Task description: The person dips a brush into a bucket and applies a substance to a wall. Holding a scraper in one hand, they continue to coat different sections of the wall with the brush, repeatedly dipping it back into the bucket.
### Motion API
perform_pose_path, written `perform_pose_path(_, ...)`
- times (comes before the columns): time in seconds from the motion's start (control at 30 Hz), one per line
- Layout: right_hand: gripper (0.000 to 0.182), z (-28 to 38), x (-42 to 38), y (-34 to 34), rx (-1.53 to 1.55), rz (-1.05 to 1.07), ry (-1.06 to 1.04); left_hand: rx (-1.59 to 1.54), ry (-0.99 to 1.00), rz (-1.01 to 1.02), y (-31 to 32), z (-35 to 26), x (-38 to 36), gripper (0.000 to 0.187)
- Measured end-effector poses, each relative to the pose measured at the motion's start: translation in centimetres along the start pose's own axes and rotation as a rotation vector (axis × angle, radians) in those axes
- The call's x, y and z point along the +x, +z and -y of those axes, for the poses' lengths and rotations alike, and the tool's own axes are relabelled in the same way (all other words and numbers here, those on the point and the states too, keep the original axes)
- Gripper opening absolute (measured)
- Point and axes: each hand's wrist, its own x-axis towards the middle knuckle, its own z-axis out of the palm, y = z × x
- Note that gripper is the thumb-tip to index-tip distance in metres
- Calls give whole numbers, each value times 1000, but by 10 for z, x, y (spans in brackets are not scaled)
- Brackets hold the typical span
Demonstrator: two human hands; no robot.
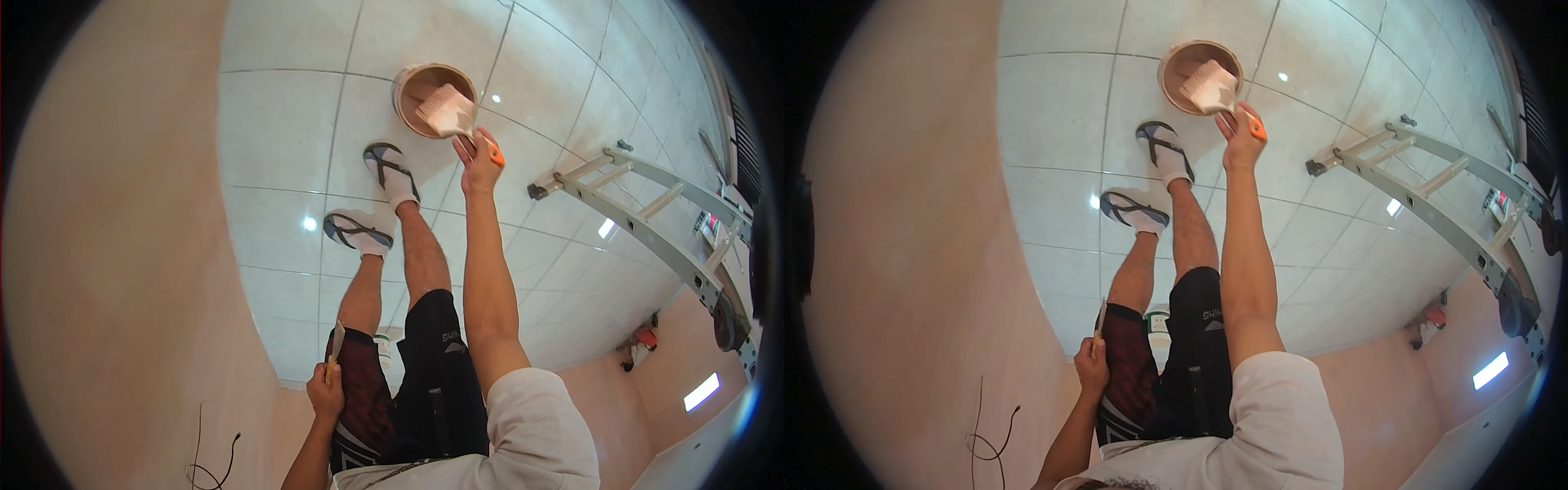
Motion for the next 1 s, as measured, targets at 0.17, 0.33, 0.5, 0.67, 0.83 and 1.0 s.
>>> perform_pose_path(0.17, 33, -1, -19, -45, 202, 167, 56, 111, 42, -80, -9, 1, -3, 36)
perform_pose_path(0.33, 36, 77, -106, -1, 488, 247, 101, -43, -46, -107, -42, 6, -2, 52)
perform_pose_path(0.5, 30, 188, -228, 124, 602, 605, 70, -167, -16, -247, -100, 36, -37, 63)
perform_pose_path(0.67, 31, 311, -387, 299, 672, 960, 45, -167, 45, -458, -164, 55, -99, 62)
perform_pose_path(0.83, 28, 447, -552, 455, 765, 1287, 20, -183, -61, -708, -171, 91, -125, 63)
perform_pose_path(1.0, 32, 567, -690, 565, 990, 1535, 15, -381, -323, -908, -136, 95, -147, 64)
